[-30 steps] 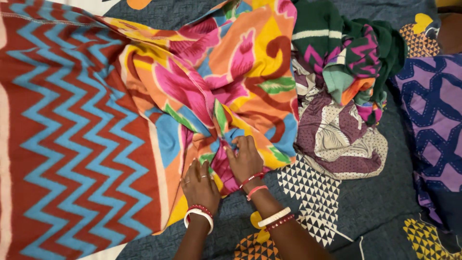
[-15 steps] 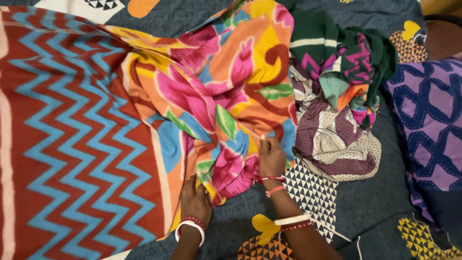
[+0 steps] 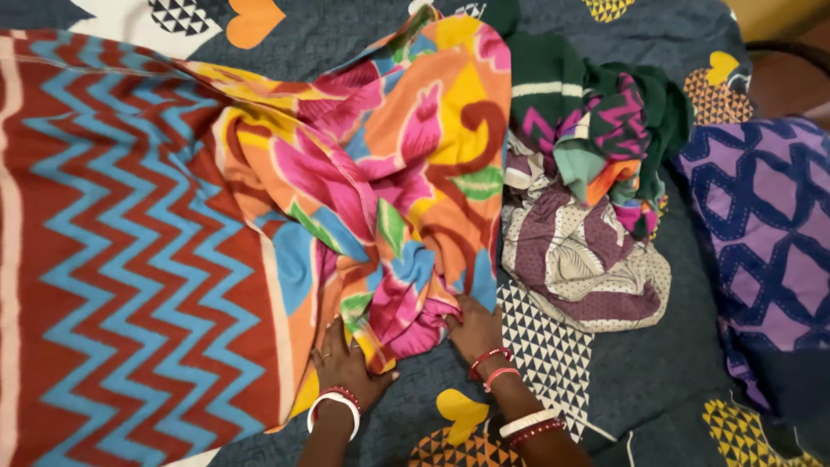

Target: The person folds a large colorful patterned cloth on a bed. They smooth the fabric, fold it in half, and then fold it again into a smaller rectangle, adjusting the edges to align them neatly.

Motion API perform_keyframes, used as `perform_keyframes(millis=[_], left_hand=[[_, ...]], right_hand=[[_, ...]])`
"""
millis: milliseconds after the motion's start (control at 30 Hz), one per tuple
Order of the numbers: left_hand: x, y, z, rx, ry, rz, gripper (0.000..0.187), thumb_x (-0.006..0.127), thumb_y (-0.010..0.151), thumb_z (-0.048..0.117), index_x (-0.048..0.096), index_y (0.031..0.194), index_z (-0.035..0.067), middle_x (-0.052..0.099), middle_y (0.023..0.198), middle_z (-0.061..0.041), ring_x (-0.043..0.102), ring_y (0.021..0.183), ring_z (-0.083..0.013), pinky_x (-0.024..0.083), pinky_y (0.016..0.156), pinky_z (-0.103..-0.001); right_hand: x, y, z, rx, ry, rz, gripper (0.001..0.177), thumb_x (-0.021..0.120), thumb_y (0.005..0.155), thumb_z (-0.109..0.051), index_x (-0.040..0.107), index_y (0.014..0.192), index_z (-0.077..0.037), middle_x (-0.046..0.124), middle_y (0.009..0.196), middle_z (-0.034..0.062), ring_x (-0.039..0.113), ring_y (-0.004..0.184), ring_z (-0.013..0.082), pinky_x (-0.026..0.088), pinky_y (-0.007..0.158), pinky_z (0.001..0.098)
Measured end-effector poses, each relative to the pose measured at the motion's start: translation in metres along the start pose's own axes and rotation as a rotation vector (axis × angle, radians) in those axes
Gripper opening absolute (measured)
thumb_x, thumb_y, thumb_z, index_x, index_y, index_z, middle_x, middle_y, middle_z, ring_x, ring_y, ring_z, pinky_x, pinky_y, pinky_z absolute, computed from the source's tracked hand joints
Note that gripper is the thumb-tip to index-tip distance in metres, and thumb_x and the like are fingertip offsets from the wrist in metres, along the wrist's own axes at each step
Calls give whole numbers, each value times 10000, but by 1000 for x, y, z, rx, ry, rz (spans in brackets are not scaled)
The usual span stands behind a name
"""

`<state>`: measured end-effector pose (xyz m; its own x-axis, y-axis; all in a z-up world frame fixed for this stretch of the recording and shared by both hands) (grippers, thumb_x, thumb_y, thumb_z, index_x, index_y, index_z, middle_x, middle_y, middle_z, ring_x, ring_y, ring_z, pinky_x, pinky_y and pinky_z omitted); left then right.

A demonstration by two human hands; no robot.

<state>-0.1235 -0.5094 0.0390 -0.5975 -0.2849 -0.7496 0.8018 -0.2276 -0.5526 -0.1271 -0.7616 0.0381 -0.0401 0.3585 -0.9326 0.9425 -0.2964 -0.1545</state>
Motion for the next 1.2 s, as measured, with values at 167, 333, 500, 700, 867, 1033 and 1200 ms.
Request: perform_keyframes(millis=[167,333,500,700,867,1033,1200], left_hand=[[22,2,-6,-7,128,93,691,691,867,314,467,1453,25,212,1666,-135,145,1580,-272,175,1235,-569],[42,-11,-23,-5,109,245,693,622,847,154,419,1488,-15,289,1647,-115,292,1502,-182,166,1261,-490],[45,-50,-25,-1,224,170,685,607,845,148,407,1489,30,255,1666,-68,263,1518,-131,146,1272,-474],[40,-56,-6,-59,159,-7,643,522,980,300,302,1544,86,212,1675,-39,192,1552,-200,131,1251,-545],[49,-40,0,-155,-134,154,990,671,872,609,299,1565,8,320,1629,-147,313,1511,-266,226,1243,-536],[54,-13,4,-79,-333,391,508,595,967,336,560,1375,36,429,1586,-193,406,1474,-367,342,1185,-536],[16,-20,79,309,-776,596,540,624,915,237,525,1391,2,544,1430,-285,501,1347,-427,413,1115,-450]], right_hand=[[-35,10,23,-4,57,22,395,674,910,-350,694,1173,-56,724,904,245,701,918,425,530,847,505],[-77,-6,55,133,206,-65,439,610,903,-362,660,1254,-102,729,808,248,725,786,418,543,737,527],[-76,-24,80,35,81,-115,414,601,943,-374,660,1241,-93,739,876,232,712,843,427,538,783,534],[-55,-30,63,-43,-32,-187,484,651,865,-293,609,1319,-129,679,1185,202,670,1028,418,522,902,518],[-69,-29,26,-230,42,-4,593,713,714,-112,622,1297,-66,621,1182,190,605,1121,409,503,947,481],[-70,-20,0,-358,266,-17,457,727,756,-65,667,1205,-4,604,1167,203,630,1024,360,520,907,416],[-59,11,-7,-65,762,-266,372,687,942,-235,710,1225,6,715,945,119,690,865,215,547,803,323]])
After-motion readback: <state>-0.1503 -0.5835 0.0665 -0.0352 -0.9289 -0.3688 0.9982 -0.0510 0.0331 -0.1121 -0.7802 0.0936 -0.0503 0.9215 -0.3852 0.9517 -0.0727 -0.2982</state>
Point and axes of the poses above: each hand's wrist, its own y-axis towards the middle knuckle, its own x-axis out of the palm, z = x × y, the point moved 3 cm from there along y, towards the middle knuckle
